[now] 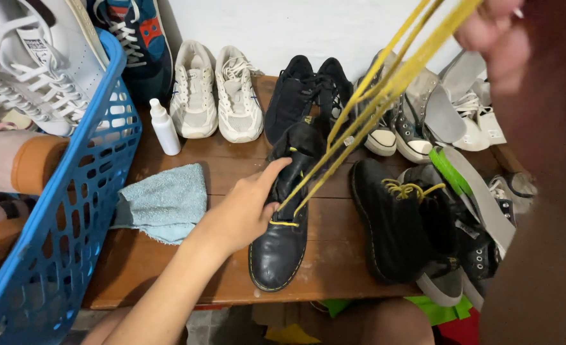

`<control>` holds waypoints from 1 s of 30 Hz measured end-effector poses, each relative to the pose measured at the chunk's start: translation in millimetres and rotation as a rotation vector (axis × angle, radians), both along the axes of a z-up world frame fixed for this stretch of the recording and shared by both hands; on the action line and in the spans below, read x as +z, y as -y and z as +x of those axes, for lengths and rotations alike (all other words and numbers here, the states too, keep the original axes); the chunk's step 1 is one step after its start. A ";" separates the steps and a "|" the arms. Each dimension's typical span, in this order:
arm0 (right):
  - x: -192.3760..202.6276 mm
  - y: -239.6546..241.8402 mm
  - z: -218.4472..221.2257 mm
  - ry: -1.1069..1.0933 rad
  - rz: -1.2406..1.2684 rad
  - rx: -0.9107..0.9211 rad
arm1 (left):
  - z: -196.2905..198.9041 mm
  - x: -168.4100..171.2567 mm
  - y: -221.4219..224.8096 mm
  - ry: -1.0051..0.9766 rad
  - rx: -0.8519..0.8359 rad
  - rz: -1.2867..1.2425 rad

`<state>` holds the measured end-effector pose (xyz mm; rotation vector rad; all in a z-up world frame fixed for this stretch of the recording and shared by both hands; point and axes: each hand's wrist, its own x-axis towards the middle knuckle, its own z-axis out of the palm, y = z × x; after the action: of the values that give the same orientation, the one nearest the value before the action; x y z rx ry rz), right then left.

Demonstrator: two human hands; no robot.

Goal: Lacing a pair of black leather boots with yellow laces on a workbench filled with shoes.

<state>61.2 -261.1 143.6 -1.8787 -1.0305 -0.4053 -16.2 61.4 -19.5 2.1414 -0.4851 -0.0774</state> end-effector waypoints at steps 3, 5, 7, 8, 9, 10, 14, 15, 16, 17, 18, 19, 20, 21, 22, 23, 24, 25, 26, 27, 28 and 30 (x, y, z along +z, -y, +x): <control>1.9 -6.3 -19.8 -0.063 0.046 0.031 | -8.4 12.6 -0.5 -0.186 0.039 0.076; 2.5 -12.4 -31.2 -0.166 0.116 0.077 | -10.6 13.5 -1.2 -0.135 0.014 0.093; 5.9 -21.6 -42.7 -0.213 0.154 0.102 | -18.6 18.6 5.7 -0.085 0.020 0.118; 6.6 -25.3 -48.8 -0.264 0.194 0.122 | -22.9 20.8 9.7 -0.040 0.020 0.143; 6.6 -42.0 -56.3 -0.264 0.196 0.123 | -27.1 22.2 12.9 -0.041 0.021 0.146; 6.8 -59.0 -63.1 -0.368 0.383 0.056 | -29.8 24.1 15.5 0.122 0.002 0.058; -1.2 -95.3 -70.2 -0.452 0.698 -0.227 | -35.9 12.8 20.3 0.475 -0.030 -0.029; -3.8 -93.6 -60.1 -0.455 0.699 -0.226 | -39.4 11.3 23.4 0.472 -0.029 -0.027; -6.0 -91.9 -49.9 -0.485 0.696 -0.282 | -43.1 10.2 26.7 0.482 -0.071 -0.024; -8.2 -90.3 -39.7 -0.515 0.691 -0.338 | -46.8 9.1 30.2 0.492 -0.112 -0.021; -13.4 -83.6 -27.5 -0.517 0.692 -0.340 | -50.0 -2.2 38.7 0.490 -0.114 -0.021; -18.4 -77.0 -15.2 -0.541 0.697 -0.321 | -53.3 -13.4 47.1 0.541 -0.157 0.086; -22.5 -70.5 -2.8 -0.563 0.702 -0.303 | -55.8 -24.2 55.5 0.594 -0.200 0.193; -24.3 -68.8 5.9 -0.561 0.702 -0.305 | -57.3 -30.0 64.3 0.595 -0.202 0.192; -26.9 -68.1 14.6 -0.594 0.730 -0.323 | -59.9 -36.3 72.6 0.637 -0.125 0.216; -29.7 -67.4 23.0 -0.627 0.759 -0.341 | -62.7 -42.7 80.9 0.680 -0.049 0.239; -29.5 -69.3 28.9 -0.630 0.759 -0.342 | -59.7 -52.4 86.9 0.676 -0.049 0.240; -29.3 -71.0 34.7 -0.640 0.789 -0.354 | -56.8 -62.0 93.0 0.728 -0.008 0.270; -28.2 -72.3 40.6 -0.647 0.819 -0.367 | -53.1 -71.4 99.5 0.783 0.031 0.299; -27.1 -68.7 53.3 -0.647 0.819 -0.368 | -47.9 -78.0 106.9 0.782 0.030 0.299; -26.1 -64.0 65.0 -0.599 0.851 -0.370 | -43.2 -84.9 115.1 0.870 0.129 0.363; -17.2 -57.5 78.9 -0.550 0.878 -0.372 | -45.7 -83.2 128.1 0.955 0.232 0.425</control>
<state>140.1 -203.6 126.4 -1.2379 -0.0702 -0.4243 -61.9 -66.6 -102.7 2.5420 -0.7952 1.1001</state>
